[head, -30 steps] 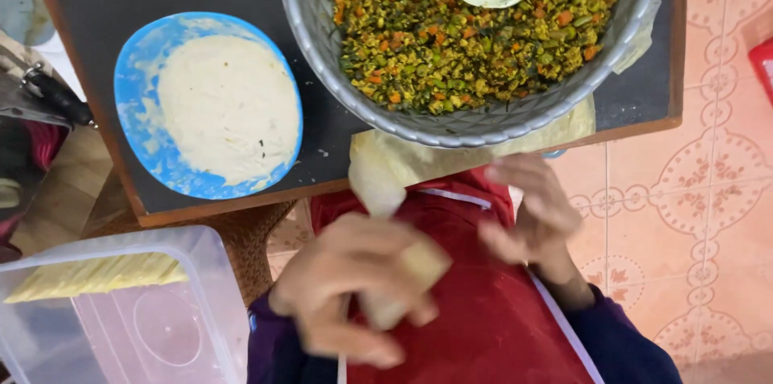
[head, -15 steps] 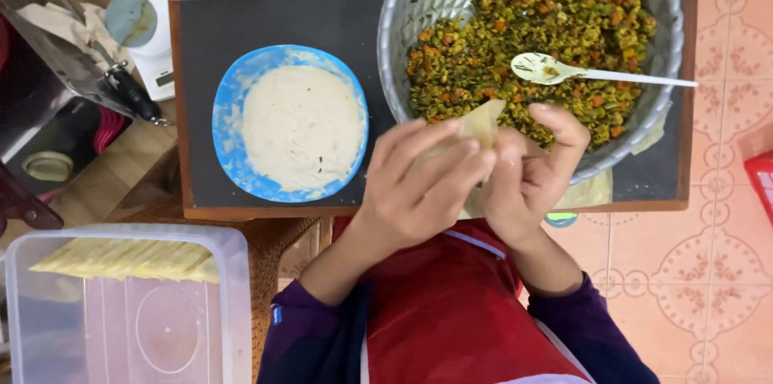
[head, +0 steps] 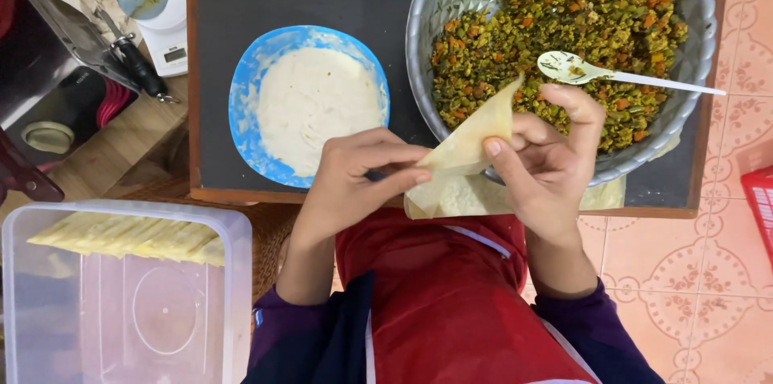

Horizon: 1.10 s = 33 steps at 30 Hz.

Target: The person folds triangular pastry sheets into cones, fills them with a vegetable mixture using a spoon, seals the edges with a white paste, and places the finished samosas into a clear plastic container. The process is repeated multiple times throughout the clip.

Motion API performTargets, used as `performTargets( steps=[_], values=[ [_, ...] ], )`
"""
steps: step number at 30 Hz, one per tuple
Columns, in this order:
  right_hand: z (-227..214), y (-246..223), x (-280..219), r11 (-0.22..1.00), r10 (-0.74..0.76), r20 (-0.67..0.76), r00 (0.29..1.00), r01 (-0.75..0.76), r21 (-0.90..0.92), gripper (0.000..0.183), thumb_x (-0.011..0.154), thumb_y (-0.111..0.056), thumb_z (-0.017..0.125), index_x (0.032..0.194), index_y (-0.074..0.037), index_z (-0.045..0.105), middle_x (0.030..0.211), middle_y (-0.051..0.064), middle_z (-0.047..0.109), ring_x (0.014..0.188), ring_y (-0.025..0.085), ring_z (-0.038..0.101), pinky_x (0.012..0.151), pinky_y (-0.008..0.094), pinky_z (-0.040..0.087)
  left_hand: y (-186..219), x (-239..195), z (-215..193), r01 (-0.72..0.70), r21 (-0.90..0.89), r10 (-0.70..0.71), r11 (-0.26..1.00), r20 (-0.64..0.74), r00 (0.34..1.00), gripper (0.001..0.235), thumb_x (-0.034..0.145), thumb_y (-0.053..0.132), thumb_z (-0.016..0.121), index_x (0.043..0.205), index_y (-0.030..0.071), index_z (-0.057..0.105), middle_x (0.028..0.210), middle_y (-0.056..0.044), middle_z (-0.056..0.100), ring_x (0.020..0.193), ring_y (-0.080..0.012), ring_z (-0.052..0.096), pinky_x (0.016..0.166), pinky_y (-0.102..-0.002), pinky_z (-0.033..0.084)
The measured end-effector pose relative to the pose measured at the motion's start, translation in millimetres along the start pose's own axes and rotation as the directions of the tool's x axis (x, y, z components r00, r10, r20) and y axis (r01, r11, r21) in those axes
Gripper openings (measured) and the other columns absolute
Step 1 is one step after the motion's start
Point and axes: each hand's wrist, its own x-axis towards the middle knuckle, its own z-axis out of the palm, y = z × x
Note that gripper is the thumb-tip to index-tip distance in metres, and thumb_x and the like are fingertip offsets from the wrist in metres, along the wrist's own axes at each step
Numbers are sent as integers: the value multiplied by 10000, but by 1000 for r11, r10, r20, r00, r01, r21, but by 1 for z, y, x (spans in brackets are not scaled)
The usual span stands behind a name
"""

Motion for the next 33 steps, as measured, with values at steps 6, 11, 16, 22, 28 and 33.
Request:
performTargets(
  steps=[6,11,16,22,28,33],
  values=[
    [-17,19,0,934,-337,247,908,356,-32,829,846,249,457,1486,-231,238,1056,182,686,1143,391,694,1007,495,651,-20,-4,1,114,-336,-150,935,-84,985,218,798,-51,844,985,47,790,805,-32,652,650,-66,509,596,-183,403],
    [-19,36,-5,884,-467,173,867,466,48,745,868,243,592,1468,-35,247,1016,246,710,1007,388,726,961,554,620,-21,-4,4,-39,-392,3,919,-91,996,167,802,24,865,959,14,808,729,-102,712,645,-91,615,574,-223,526],
    [-15,36,-9,813,-573,212,792,582,24,756,838,181,681,1457,-44,311,973,208,744,1015,347,728,965,481,619,0,-5,0,-89,-397,46,913,-116,992,155,803,9,860,949,8,810,740,-103,718,633,-87,605,570,-229,521],
    [-10,56,-34,948,-316,194,929,315,40,659,826,184,675,1358,17,324,960,275,748,820,309,732,711,358,611,52,-13,-12,-216,-190,208,958,-65,976,165,775,42,889,914,91,814,785,-46,758,650,-135,709,601,-247,586],
    [4,61,-24,691,293,246,924,-382,613,580,935,68,644,1450,-61,411,1023,131,687,786,145,662,634,245,542,85,-11,-17,-322,-73,330,944,152,932,146,834,-36,796,953,35,751,940,-64,768,764,-174,764,707,-264,611],
    [5,61,-24,612,99,241,966,-250,751,938,650,88,892,1436,-106,418,1251,210,669,1016,270,695,843,350,610,94,-15,-17,-260,66,256,963,66,964,171,813,-72,790,956,0,731,892,-85,763,707,-181,726,659,-265,578]
  ],
)
